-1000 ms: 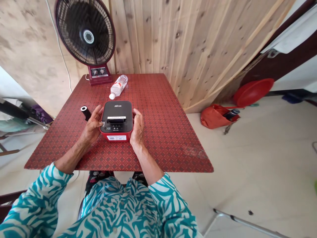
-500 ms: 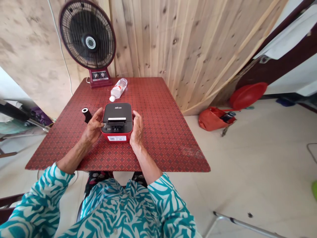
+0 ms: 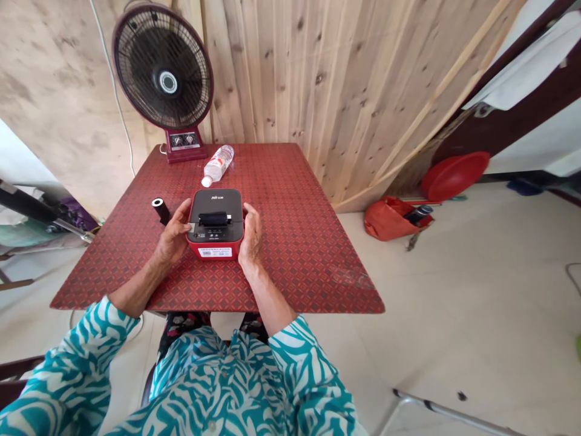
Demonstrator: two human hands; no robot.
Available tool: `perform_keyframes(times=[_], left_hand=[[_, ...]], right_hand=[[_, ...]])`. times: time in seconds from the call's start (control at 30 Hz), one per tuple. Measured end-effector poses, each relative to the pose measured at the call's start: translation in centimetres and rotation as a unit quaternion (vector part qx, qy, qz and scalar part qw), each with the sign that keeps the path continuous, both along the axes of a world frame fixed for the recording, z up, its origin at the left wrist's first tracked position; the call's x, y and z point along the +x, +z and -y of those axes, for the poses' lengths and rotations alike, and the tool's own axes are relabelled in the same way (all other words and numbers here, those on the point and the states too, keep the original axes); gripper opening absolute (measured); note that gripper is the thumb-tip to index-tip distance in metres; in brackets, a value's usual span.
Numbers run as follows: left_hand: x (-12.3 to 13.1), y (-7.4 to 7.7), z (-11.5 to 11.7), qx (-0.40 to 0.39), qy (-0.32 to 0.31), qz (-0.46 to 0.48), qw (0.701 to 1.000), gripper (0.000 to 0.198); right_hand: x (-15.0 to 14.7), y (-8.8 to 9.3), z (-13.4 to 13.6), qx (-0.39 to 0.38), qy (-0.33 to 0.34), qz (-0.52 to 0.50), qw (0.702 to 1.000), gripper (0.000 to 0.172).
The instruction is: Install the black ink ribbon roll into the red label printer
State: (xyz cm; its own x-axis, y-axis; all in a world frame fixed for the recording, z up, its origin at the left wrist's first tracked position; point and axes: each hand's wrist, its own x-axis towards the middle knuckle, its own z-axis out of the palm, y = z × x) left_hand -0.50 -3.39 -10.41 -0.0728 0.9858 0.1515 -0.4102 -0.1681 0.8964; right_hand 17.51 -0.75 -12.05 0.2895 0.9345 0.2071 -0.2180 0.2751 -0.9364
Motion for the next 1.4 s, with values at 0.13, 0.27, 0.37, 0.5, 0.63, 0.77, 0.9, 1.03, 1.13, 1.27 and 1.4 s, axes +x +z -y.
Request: perform_keyframes(times=[0.13,0.27,0.37,0.5,0.63,0.77,0.9,1.03,1.13,1.27,1.4], left_hand=[[0.1,0.3,0.2,0.0,0.001,-0.009,1.0,0.062],[-0.1,0.3,0.1,-0.007,0.01,-0.011,1.0,0.061],[-0.5,0.0,-0.3,-0.013,0.014,-0.016,1.0,0.064],[-0.8,-0.5,-0.7,-0.006,0.004,-0.028,1.0,0.065],[-0.8,-0.8,-0.9,0.005,0.009,-0.023,1.0,0.065],[-0.9,-0.8,-0.9,0.013,0.013,-0.029,0.999,0.066],[-1.0,-0.6,-1.0,0.017,0.015,-0.04,0.999,0.064],[-0.9,0.1,-0.7,-0.014,0.004,-0.065,0.998,0.056],[-1.1,1.5,0.1,-0.013,0.044,-0.142,0.989,0.037],[-1.3,5.4,1.0,0.107,0.068,-0.393,0.911,0.01],[-0.7,8.9,-0.7,0.155,-0.111,-0.52,0.833,0.012]], right_hand=[[-0.1,0.2,0.0,-0.006,0.002,-0.005,1.0,0.05],[-0.2,0.3,0.1,-0.009,-0.001,-0.01,1.0,0.049],[-0.2,0.3,0.0,-0.011,0.0,-0.009,1.0,0.049],[-0.1,0.2,0.1,-0.008,0.01,-0.006,1.0,0.05],[-0.1,0.1,0.2,-0.007,0.011,-0.009,1.0,0.051],[-0.2,0.0,0.0,0.0,0.005,0.002,1.0,0.052],[-0.2,0.0,-0.1,0.004,0.009,-0.002,1.0,0.051],[-0.3,0.2,-0.1,-0.008,0.013,-0.009,1.0,0.052],[-0.4,0.2,-0.1,-0.027,0.019,-0.024,0.999,0.055],[-0.5,-0.1,-0.2,-0.027,0.033,-0.04,0.998,0.052],[-0.5,-0.1,-0.2,-0.018,0.043,-0.048,0.998,0.049]])
